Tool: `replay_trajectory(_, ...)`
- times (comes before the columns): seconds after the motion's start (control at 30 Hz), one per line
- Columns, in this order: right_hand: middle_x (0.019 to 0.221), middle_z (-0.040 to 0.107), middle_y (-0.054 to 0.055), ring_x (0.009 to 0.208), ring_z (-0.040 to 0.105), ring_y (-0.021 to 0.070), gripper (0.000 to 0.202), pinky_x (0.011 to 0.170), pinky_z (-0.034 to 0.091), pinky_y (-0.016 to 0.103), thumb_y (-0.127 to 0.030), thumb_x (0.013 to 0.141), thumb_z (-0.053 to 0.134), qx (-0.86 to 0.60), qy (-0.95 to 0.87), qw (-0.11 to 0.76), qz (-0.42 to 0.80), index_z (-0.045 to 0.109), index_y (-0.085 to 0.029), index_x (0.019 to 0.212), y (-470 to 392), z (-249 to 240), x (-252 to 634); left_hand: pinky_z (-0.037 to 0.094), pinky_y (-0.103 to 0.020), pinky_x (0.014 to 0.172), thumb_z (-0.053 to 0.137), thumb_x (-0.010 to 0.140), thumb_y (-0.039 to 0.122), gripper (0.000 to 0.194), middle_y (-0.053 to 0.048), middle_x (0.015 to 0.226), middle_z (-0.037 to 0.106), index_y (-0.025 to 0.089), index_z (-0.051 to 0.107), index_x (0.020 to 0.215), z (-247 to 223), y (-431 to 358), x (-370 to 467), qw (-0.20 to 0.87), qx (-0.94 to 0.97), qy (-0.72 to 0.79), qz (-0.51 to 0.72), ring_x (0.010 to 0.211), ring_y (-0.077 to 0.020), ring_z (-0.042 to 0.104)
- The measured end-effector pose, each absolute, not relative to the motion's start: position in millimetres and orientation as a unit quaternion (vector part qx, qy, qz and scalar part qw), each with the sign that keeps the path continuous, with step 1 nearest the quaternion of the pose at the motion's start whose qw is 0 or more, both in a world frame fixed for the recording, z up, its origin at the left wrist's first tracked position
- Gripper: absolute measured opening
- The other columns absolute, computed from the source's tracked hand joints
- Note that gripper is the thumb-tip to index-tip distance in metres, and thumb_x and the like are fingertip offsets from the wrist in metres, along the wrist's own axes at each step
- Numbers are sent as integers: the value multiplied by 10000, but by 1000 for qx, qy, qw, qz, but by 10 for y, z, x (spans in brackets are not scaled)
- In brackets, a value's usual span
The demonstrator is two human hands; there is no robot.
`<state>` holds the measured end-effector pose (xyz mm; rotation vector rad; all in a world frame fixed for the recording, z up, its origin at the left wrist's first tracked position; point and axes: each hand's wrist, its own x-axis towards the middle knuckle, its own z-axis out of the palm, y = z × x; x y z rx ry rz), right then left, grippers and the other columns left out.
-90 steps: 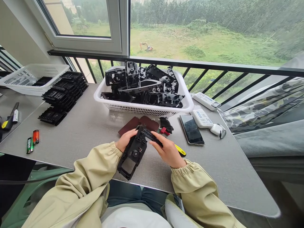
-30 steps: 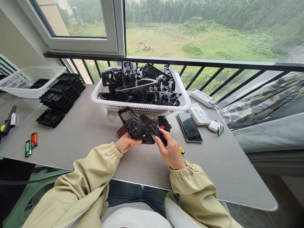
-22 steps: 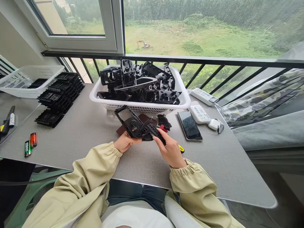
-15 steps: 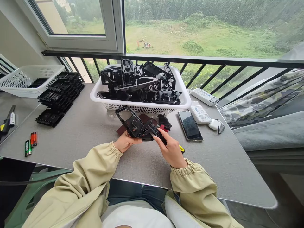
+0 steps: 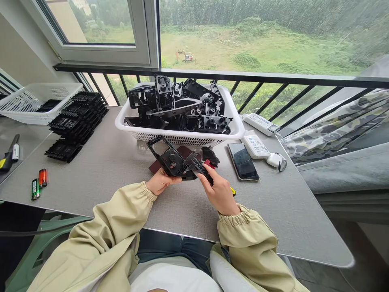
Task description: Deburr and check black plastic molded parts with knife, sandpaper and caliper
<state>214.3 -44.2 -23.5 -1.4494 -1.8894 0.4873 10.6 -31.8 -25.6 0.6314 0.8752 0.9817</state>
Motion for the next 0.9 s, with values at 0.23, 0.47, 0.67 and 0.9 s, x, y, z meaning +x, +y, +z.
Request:
replay_trajectory(0.23,1109,717,141,947,701,290,521,771,551,384,-530,937,399,-564,-731,336,186,603,-150,1231,-439,-234,2151,435,-481,995,882,471,144,384,-73,856,762,160,763,836,-254,-326,105,745,299,402,440,977,-295,677)
replay_trajectory(0.47,1007,742,146,860,710,301,596,692,542,373,-607,925,360,-561,-733,331,197,631,-157,1206,-434,-240,2182,425,-494,1010,875,473,119,400,-67,895,763,174,755,851,-299,-330,98,759,298,375,441,1019,-303,668)
replay_trajectory(0.67,963,750,134,807,705,279,589,689,533,362,-613,911,391,-567,-722,331,217,640,-159,1191,-427,-258,2201,395,-532,1042,892,508,253,431,-109,924,759,158,744,901,-314,-335,61,785,293,321,442,1070,-342,650)
replay_trajectory(0.9,896,735,105,740,673,242,539,670,508,344,-604,890,429,-594,-681,362,228,641,-169,1127,-379,-236,2196,425,-531,1012,879,536,304,355,-112,889,759,158,748,831,-327,-321,62,765,306,341,452,1095,-355,635)
